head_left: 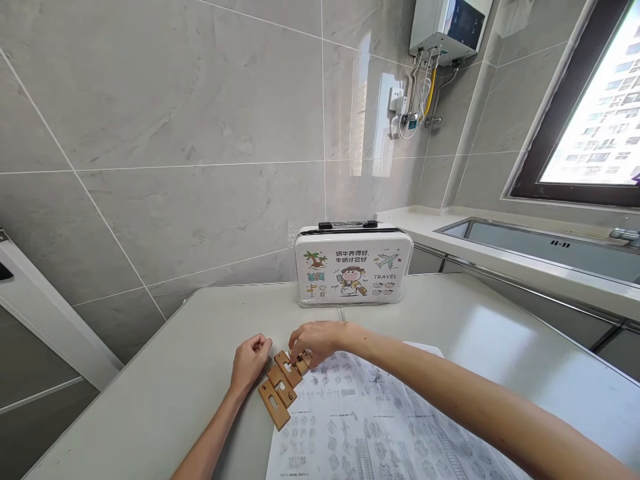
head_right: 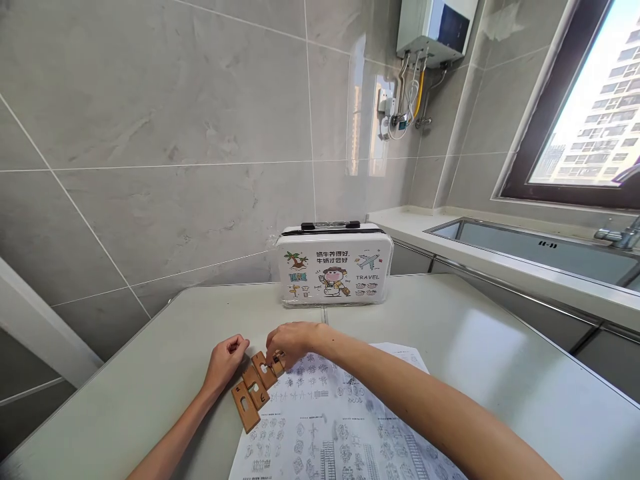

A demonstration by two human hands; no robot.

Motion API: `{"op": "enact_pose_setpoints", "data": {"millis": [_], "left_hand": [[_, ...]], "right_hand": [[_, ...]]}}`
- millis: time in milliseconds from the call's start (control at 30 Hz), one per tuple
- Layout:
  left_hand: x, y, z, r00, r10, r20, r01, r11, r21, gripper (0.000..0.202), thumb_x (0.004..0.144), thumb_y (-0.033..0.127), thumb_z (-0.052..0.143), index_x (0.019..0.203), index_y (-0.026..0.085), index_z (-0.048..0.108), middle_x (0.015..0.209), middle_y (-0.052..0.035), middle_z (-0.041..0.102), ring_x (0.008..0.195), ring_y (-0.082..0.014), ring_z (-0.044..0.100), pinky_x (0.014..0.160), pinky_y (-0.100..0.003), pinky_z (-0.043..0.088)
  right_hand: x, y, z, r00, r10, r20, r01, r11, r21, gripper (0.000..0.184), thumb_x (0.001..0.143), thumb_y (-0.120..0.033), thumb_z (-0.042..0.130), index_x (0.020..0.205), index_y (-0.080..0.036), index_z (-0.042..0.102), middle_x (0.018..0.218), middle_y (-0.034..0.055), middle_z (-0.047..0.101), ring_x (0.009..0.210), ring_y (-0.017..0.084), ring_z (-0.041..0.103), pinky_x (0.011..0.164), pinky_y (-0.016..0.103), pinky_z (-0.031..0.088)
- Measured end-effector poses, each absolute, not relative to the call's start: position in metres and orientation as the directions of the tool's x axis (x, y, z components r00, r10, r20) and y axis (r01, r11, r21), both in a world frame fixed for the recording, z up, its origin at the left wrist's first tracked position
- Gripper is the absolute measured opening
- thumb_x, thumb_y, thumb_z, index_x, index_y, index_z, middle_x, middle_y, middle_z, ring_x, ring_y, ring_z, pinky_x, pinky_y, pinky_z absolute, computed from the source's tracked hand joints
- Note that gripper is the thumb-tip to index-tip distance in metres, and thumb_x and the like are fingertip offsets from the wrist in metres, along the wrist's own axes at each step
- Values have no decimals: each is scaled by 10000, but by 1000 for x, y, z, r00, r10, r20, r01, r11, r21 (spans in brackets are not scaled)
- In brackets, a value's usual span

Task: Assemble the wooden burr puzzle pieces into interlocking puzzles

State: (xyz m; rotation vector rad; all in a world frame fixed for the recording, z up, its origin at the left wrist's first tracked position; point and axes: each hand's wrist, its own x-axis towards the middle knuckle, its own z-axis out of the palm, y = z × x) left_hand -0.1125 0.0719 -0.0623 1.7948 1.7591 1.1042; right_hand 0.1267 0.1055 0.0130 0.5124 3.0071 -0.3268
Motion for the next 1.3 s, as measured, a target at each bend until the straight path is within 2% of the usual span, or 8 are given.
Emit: {"op": "enact_pose_setpoints", "data": {"millis": [333, 533, 667, 767, 967, 1167, 1300], "left_hand": [[-113, 70, -60, -102, 963, 249, 646, -126, 753, 326, 803, 437, 528, 598, 225, 388, 574, 48, 388, 584, -141, 374, 584, -252, 292], [-112, 69, -58, -102, 962, 254, 640, -132, 757, 330, 811, 437, 530, 596, 225, 396, 573, 46, 402, 584, -142, 386, 581, -249, 298], [-111, 68, -57, -101, 960, 260, 633, -139, 762, 335, 809, 442, 540, 594, 224, 404, 571, 46, 412, 579, -142, 389, 575, -248, 302], [-111, 68, -56, -103, 958, 267, 629, -145, 764, 334, 805, 439, 546, 591, 224, 406, 569, 46, 408, 577, -141, 387, 571, -248, 298], [-110, 67, -55, -101, 956, 276, 624, -156, 766, 333, 803, 443, 541, 594, 225, 400, 568, 48, 396, 575, -139, 383, 569, -242, 300], [-109, 67, -53, -98, 956, 276, 628, -155, 763, 337, 799, 429, 539, 586, 228, 372, 566, 45, 367, 575, -140, 359, 569, -248, 288], [-108, 67, -52, -108, 956, 273, 633, -145, 760, 339, 798, 423, 545, 588, 231, 360, 565, 47, 338, 566, -139, 336, 561, -255, 272]], "right_hand": [[118, 111, 3, -933, 335, -132, 358, 907, -222, 444, 789, -144, 840, 1211, -272, 782, 1267, 51, 686, 902, 164, 689, 726, 236, 470], [119, 112, 3, -934, 336, -120, 356, 905, -232, 443, 786, -203, 875, 1215, -253, 774, 1276, 65, 676, 933, 173, 686, 776, 246, 476], [119, 110, 4, -931, 343, -123, 363, 902, -235, 432, 784, -279, 898, 1198, -246, 778, 1264, 70, 681, 892, 173, 686, 749, 251, 477], [121, 109, 5, -929, 350, -121, 370, 900, -231, 385, 796, -261, 883, 1168, -237, 788, 1247, 70, 688, 888, 176, 688, 737, 251, 476], [140, 102, 14, -923, 373, -93, 385, 892, -236, 374, 788, -259, 891, 1148, -250, 791, 1267, 73, 685, 1021, 220, 692, 766, 257, 482], [189, 70, 17, -919, 385, -80, 392, 880, -269, 372, 783, -206, 870, 1143, -258, 789, 1260, 68, 684, 1002, 217, 690, 750, 264, 479], [230, 31, 17, -883, 463, -78, 465, 840, -281, 347, 795, -195, 847, 1122, -292, 784, 1262, 53, 696, 1033, 235, 689, 746, 285, 493]]}}
